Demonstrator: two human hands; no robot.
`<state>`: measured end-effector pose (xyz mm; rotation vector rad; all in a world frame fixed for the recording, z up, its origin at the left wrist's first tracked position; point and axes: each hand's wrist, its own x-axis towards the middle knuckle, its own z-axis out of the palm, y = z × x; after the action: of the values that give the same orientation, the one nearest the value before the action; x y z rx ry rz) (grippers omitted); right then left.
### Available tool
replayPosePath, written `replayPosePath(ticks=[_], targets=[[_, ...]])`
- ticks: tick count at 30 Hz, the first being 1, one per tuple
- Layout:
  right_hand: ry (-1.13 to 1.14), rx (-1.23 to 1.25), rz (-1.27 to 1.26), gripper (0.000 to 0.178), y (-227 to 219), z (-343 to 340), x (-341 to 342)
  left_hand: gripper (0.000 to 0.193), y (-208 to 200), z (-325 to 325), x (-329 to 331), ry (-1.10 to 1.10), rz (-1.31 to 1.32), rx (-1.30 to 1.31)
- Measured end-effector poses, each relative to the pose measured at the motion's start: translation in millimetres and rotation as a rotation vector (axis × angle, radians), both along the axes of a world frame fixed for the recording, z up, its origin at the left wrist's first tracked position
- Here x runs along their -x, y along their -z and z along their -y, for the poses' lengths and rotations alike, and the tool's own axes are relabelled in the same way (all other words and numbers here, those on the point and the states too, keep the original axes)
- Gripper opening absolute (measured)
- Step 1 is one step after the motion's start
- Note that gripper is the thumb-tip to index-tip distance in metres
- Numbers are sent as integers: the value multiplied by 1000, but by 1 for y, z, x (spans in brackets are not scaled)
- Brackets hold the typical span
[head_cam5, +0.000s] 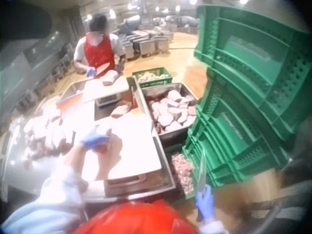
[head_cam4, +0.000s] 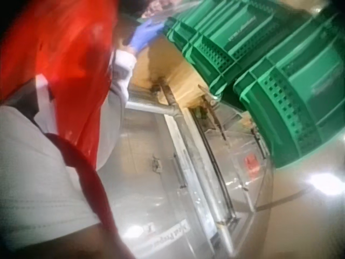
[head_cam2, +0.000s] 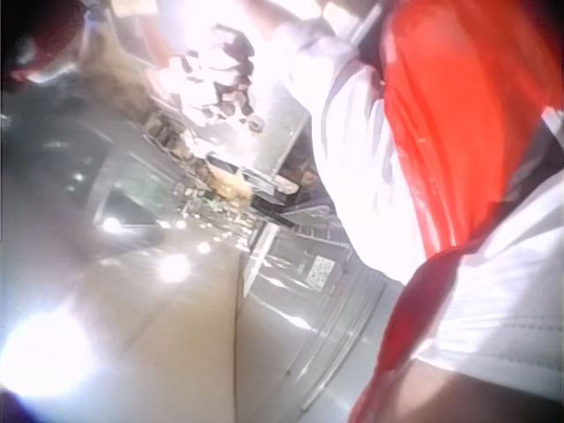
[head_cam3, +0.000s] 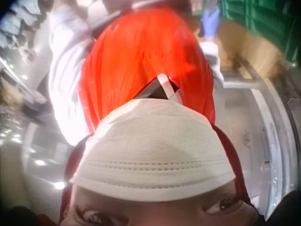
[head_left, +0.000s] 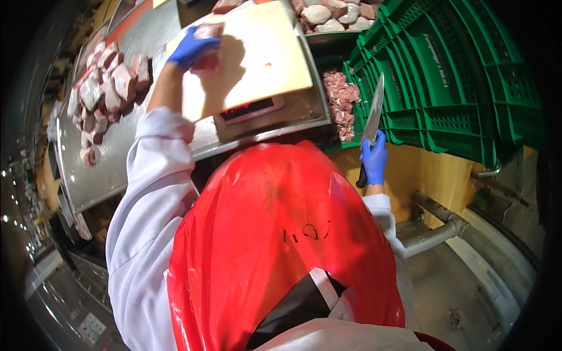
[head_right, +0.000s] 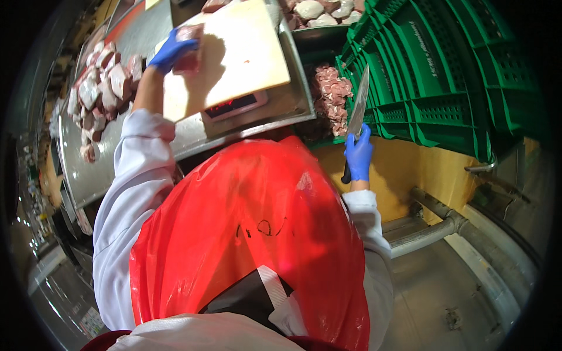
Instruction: The person cuts large pieces of raw meat into smaller portions using a knife on a cutting board. They trim fat and separate pieces, placing the cut portions into a green crate. The process is repeated continuously throughout the clip.
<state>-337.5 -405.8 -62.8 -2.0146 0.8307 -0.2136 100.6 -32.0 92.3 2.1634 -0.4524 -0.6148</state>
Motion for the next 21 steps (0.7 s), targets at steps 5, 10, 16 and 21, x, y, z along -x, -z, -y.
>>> replayPosePath(ticks=[5, 10, 16, 21], targets=[[148, -326, 73, 45, 4, -20, 32, 38, 4, -4, 3, -116, -294, 976], [71, -343, 51, 49, 11, -5, 13, 62, -68, 83, -43, -392, -375, 1147], [23, -194, 136, 48, -23, -26, -34, 62, -37, -26, -59, -211, 203, 646], [36, -159, 176, 50, -37, -61, -50, 68, 79, -237, -94, -770, 503, -418]])
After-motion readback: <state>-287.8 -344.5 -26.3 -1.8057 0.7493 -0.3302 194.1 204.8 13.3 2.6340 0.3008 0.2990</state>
